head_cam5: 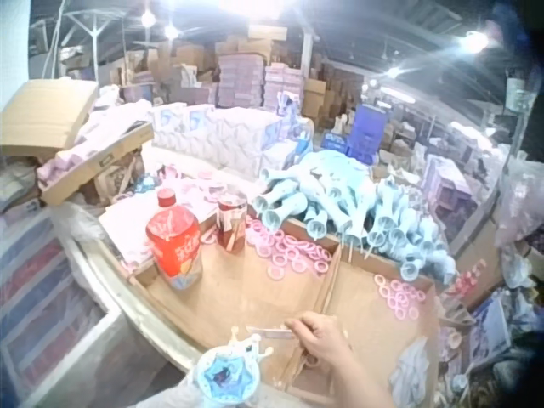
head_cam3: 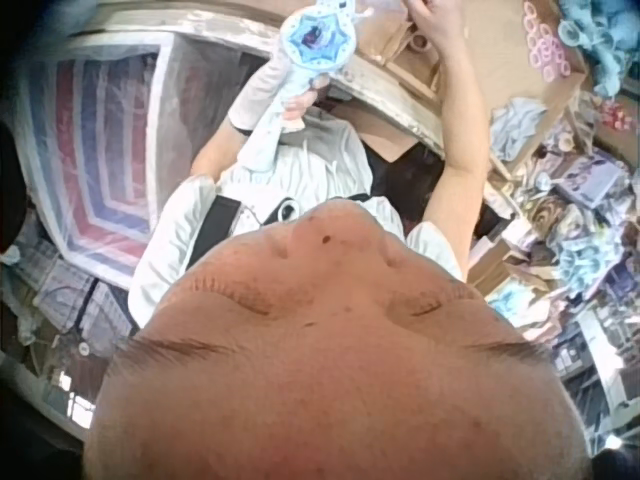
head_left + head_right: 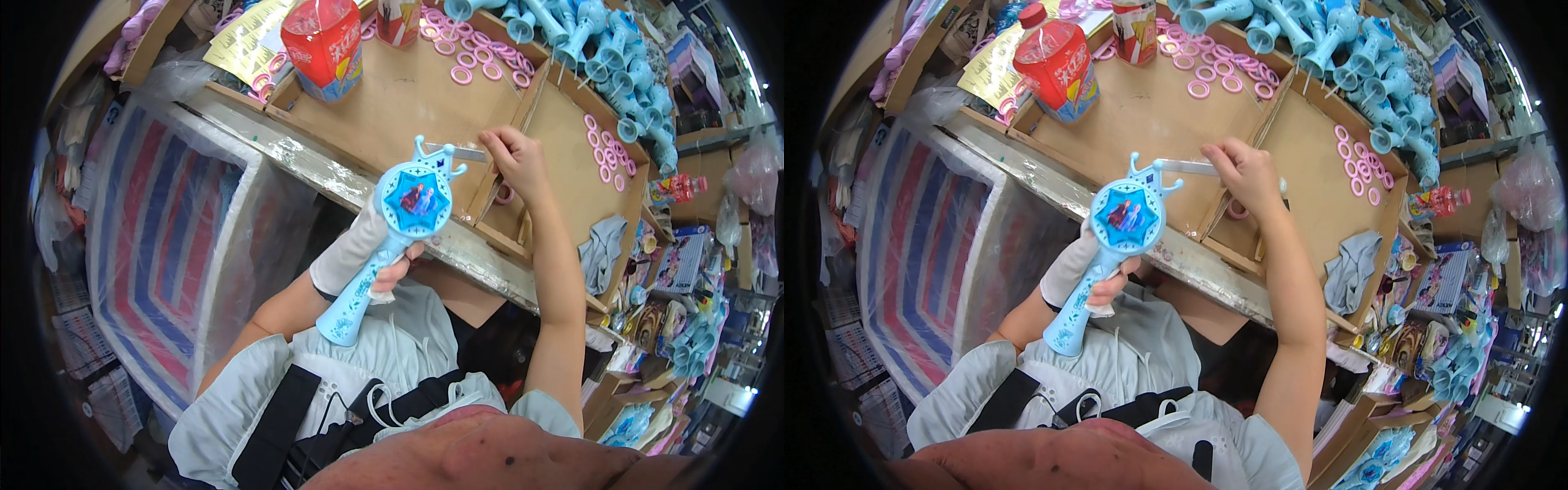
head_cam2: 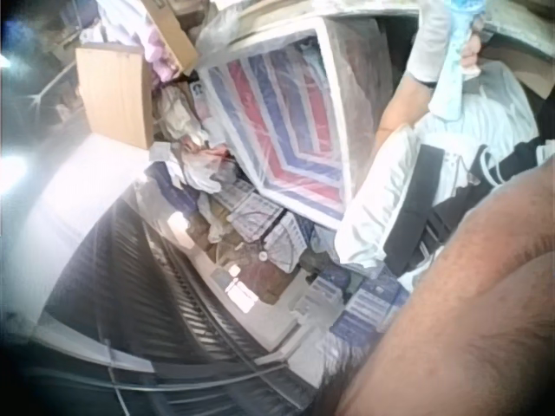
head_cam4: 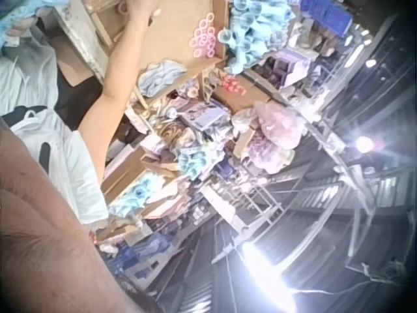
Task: The person wipes a light blue plastic toy wand with a white cloth, rotating it to clean multiple sides. The person then picks up a second similar toy and wipes it in the same manner before placing it back on the table.
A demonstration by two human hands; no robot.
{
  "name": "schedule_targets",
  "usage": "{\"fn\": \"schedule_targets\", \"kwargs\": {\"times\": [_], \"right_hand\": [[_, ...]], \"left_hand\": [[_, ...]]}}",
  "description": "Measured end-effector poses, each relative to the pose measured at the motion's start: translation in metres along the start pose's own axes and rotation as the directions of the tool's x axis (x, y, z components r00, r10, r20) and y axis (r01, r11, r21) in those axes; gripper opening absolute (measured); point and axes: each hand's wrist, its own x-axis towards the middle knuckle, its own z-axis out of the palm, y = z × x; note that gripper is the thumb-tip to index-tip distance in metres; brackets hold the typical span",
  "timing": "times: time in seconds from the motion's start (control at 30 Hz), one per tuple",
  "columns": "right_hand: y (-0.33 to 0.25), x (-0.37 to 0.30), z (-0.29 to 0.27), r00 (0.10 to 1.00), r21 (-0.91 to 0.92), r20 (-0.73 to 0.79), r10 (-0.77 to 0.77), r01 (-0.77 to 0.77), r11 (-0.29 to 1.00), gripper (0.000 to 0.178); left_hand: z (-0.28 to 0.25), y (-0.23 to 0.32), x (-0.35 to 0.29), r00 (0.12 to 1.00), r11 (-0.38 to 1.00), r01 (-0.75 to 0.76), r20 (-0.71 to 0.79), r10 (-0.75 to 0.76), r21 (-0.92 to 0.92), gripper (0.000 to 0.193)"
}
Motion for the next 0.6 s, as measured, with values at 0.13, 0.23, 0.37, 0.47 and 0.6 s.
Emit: {"fn": "schedule_targets", "kwargs": {"times": [0.13, 0.23, 0.37, 0.47, 0.6], "right_hand": [[0.003, 0.001, -0.001, 0.994, -0.128, 0.049, -0.094, 0.099, 0.987, 0.033], [-0.001, -0.003, -0.001, 0.999, 0.055, 0.037, 0.01, -0.012, 0.998, 0.034], [-0.005, -0.006, 0.002, 0.999, -0.062, 0.014, -0.052, 0.053, 0.997, 0.033], [-0.003, -0.006, 0.005, 0.991, -0.11, 0.014, -0.129, 0.13, 0.985, 0.031], [0.001, -0.006, 0.005, 0.99, -0.167, 0.009, -0.138, 0.138, 0.976, 0.03]], "left_hand": [[0.017, 0.015, 0.002, 0.956, 0.954, -0.243, 0.208, 0.206, 0.174, 0.06], [0.021, 0.018, 0.004, 0.96, 0.831, -0.239, -0.005, 0.279, 0.502, 0.06], [0.003, 0.014, 0.005, 0.931, 0.276, -0.265, 0.171, 0.322, 0.924, 0.076], [-0.016, 0.003, 0.005, 0.955, 0.417, -0.265, 0.177, 0.238, 0.87, 0.092], [-0.031, -0.011, 0.008, 0.896, 0.433, -0.434, 0.326, 0.302, 0.79, 0.098]]}}
